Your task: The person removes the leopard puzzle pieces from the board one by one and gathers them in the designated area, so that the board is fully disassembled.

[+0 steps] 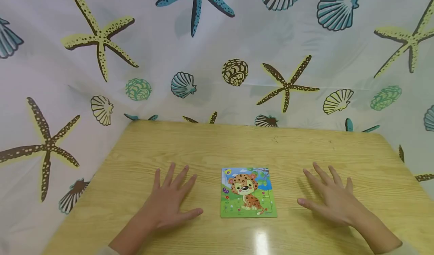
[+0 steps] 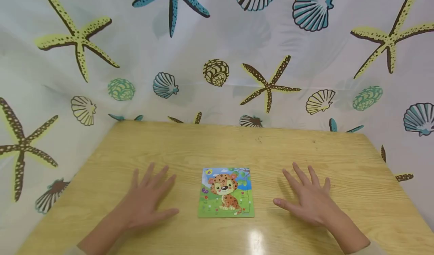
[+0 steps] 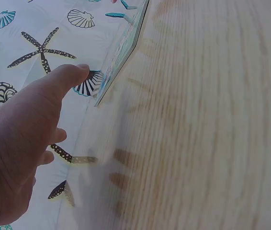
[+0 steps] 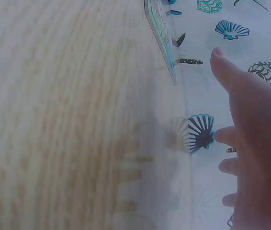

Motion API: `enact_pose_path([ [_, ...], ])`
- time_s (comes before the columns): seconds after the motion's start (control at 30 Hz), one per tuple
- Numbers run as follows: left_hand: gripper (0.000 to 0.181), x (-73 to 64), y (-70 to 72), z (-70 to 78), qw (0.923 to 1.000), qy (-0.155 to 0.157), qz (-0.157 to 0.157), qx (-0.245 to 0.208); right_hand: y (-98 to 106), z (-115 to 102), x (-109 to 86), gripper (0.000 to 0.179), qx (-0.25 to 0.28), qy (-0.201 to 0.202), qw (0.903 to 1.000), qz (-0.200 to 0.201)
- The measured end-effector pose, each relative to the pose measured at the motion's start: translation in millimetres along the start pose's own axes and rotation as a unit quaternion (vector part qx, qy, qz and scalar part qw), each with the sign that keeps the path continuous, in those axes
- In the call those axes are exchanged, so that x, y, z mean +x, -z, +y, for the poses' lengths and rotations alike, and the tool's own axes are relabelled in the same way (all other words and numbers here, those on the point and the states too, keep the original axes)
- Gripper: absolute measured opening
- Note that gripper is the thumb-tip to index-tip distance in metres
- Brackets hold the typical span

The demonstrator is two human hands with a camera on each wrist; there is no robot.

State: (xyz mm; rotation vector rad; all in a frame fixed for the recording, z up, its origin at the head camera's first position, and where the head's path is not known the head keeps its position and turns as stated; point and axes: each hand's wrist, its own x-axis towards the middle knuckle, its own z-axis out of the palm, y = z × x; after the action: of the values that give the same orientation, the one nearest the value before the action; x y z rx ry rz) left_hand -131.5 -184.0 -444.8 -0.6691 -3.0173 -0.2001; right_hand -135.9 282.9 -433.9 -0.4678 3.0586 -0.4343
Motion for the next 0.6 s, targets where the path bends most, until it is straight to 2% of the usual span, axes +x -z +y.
enact_pose_path([
  [0.1, 0.091, -2.7, -1.6, 0.3, 0.9999, -0.008, 0.003, -0.011, -3, -2, -0.6, 0.081, 0.002, 0.014, 0.9998, 0.015],
  [0.27, 0.087, 0.7, -3.8, 5.5, 0.9992, -0.028, 0.005, -0.027, -2, -4, 0.1, 0.071, 0.014, 0.027, 0.999, 0.033],
  [0.4, 0.086, 7.6, -5.1, 12.0, 0.998, -0.04, 0.001, -0.049, -2, -6, 0.9, 0.066, 0.032, 0.033, 0.9985, 0.029],
  [0.6, 0.086, 17.1, -7.5, 23.6, 0.9953, -0.052, -0.024, -0.077, -4, -14, 3.9, 0.066, 0.048, 0.043, 0.9978, 0.016],
])
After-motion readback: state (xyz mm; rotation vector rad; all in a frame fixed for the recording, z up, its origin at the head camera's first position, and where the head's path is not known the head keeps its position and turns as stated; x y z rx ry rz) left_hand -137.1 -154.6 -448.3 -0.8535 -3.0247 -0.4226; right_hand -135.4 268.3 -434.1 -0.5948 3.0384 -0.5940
